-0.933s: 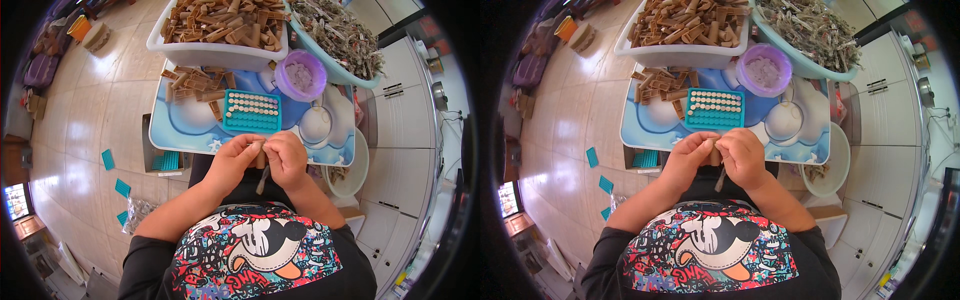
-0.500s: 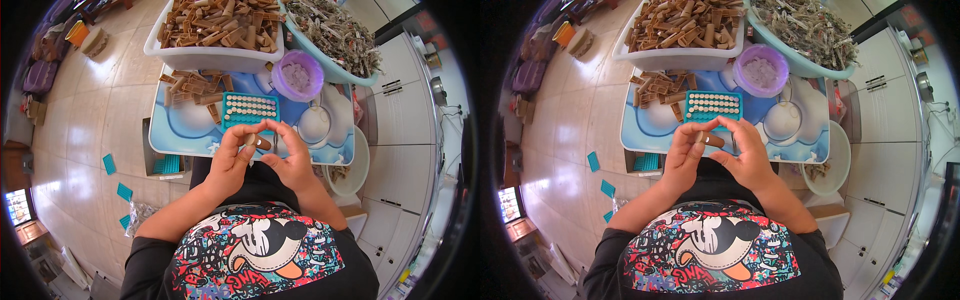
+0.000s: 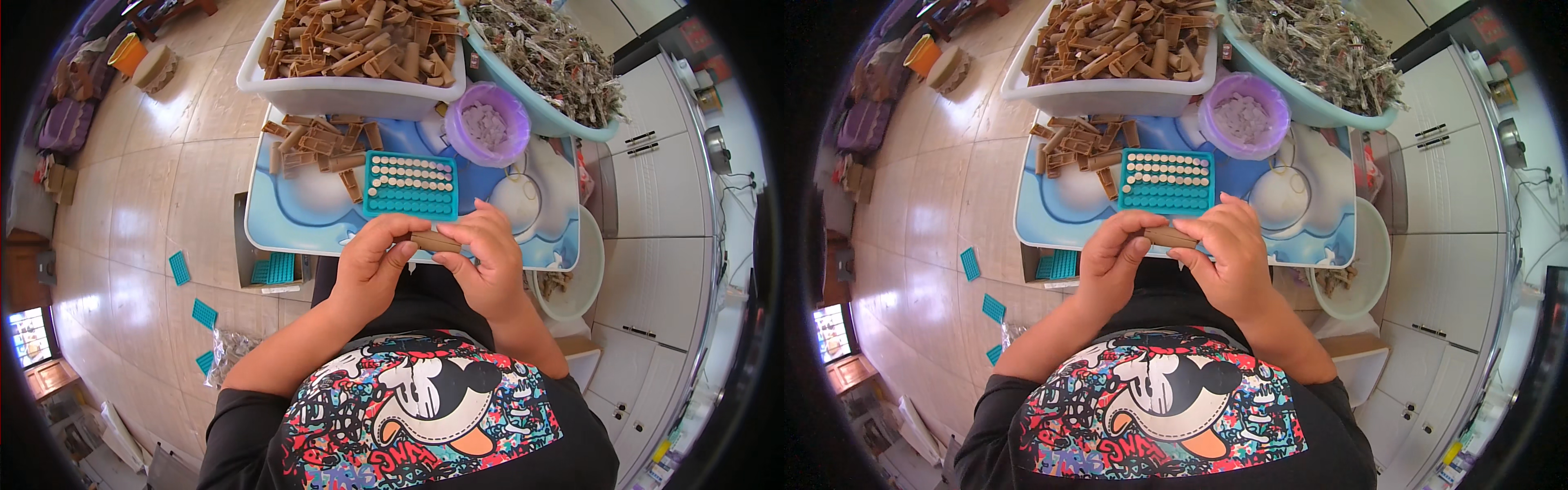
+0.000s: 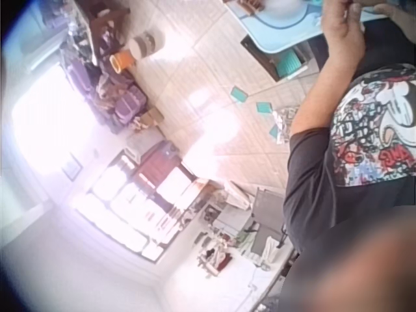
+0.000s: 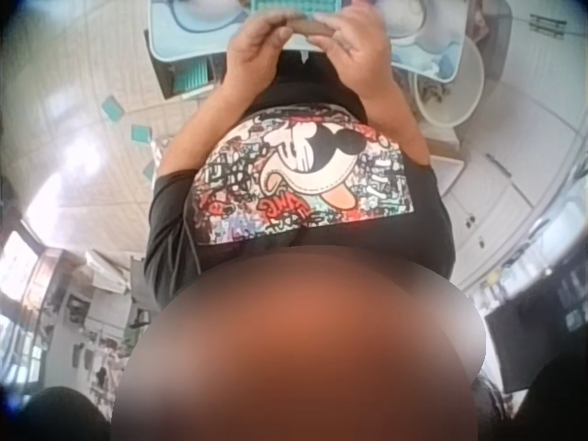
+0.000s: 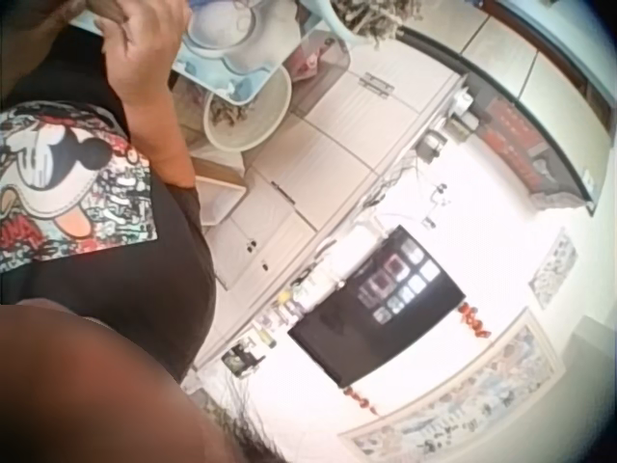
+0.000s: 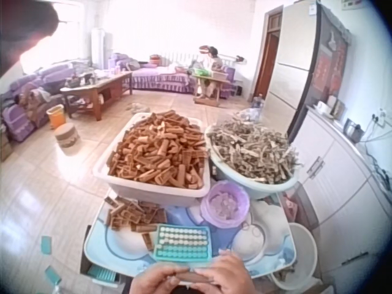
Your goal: The person is assembling small rectangular cardboard tubes by inserting small plastic components into them.
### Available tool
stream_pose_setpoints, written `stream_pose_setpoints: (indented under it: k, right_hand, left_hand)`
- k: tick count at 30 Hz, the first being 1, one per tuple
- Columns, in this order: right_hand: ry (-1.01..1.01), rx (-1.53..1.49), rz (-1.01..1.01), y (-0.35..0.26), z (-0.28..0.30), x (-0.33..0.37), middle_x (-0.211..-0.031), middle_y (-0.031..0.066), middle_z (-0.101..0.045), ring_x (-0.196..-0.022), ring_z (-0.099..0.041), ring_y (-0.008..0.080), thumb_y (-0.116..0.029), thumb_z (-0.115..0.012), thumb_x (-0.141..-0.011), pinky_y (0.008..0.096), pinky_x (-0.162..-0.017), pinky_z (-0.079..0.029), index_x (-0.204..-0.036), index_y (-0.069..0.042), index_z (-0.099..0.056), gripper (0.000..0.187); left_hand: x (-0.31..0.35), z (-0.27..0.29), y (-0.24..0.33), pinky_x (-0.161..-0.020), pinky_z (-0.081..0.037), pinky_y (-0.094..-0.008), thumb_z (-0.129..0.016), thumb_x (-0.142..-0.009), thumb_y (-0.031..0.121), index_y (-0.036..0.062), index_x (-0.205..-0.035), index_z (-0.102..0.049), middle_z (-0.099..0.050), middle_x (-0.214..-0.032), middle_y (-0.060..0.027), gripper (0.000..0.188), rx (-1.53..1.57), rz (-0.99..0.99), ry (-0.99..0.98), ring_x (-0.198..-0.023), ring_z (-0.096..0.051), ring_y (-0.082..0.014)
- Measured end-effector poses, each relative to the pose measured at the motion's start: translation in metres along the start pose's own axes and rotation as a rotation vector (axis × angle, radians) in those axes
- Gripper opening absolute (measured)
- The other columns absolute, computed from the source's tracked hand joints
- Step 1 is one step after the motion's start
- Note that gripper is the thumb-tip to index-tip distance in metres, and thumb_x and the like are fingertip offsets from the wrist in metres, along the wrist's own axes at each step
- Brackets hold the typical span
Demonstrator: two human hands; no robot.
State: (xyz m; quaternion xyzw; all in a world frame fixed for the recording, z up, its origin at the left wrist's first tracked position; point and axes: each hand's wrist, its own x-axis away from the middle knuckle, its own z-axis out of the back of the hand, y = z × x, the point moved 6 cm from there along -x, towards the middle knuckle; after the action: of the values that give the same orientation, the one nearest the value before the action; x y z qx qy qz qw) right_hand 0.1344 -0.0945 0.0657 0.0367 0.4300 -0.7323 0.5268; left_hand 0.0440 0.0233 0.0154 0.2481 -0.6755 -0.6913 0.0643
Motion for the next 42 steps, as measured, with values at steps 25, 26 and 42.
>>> stream_pose_setpoints:
  k: [25, 26, 42]
  right_hand:
    - [0.248, 0.748, -1.221, 0.26, 0.192, 0.266, -0.097, 0.012, -0.064, -0.088, -0.062, 0.0237, -0.02, -0.062, -0.083, 0.0333, -0.079, -0.047, -0.104, -0.003, -0.062, 0.027]
    - [0.176, 0.77, -1.229, 0.262, 0.189, 0.27, -0.094, 0.0147, -0.066, -0.09, -0.062, 0.0289, -0.023, -0.061, -0.082, 0.0367, -0.08, -0.046, -0.104, -0.003, -0.063, 0.029]
    - [0.2, 0.39, -0.532, 0.22, 0.084, 0.009, -0.097, 0.0138, -0.061, -0.087, -0.06, 0.0269, -0.015, -0.062, -0.079, 0.0338, -0.077, -0.047, -0.095, -0.005, -0.066, 0.019]
  left_hand:
    - [-0.047, 0.075, -0.035, -0.066, -0.047, -0.037, -0.068, -0.078, 0.027, 0.0088, -0.095, -0.056, -0.062, -0.085, -0.0082, 0.029, -1.061, 0.366, 0.205, -0.076, -0.061, -0.0267]
    - [-0.047, 0.074, -0.033, -0.066, -0.047, -0.0378, -0.068, -0.077, 0.027, 0.0107, -0.097, -0.054, -0.062, -0.086, -0.0071, 0.03, -1.114, 0.31, 0.219, -0.077, -0.061, -0.0266]
    - [-0.033, 0.081, -0.04, -0.059, -0.047, -0.0255, -0.053, -0.084, 0.007, 0.0049, -0.108, -0.055, -0.058, -0.091, -0.0072, 0.024, -0.333, 0.395, 0.32, -0.069, -0.058, -0.0155]
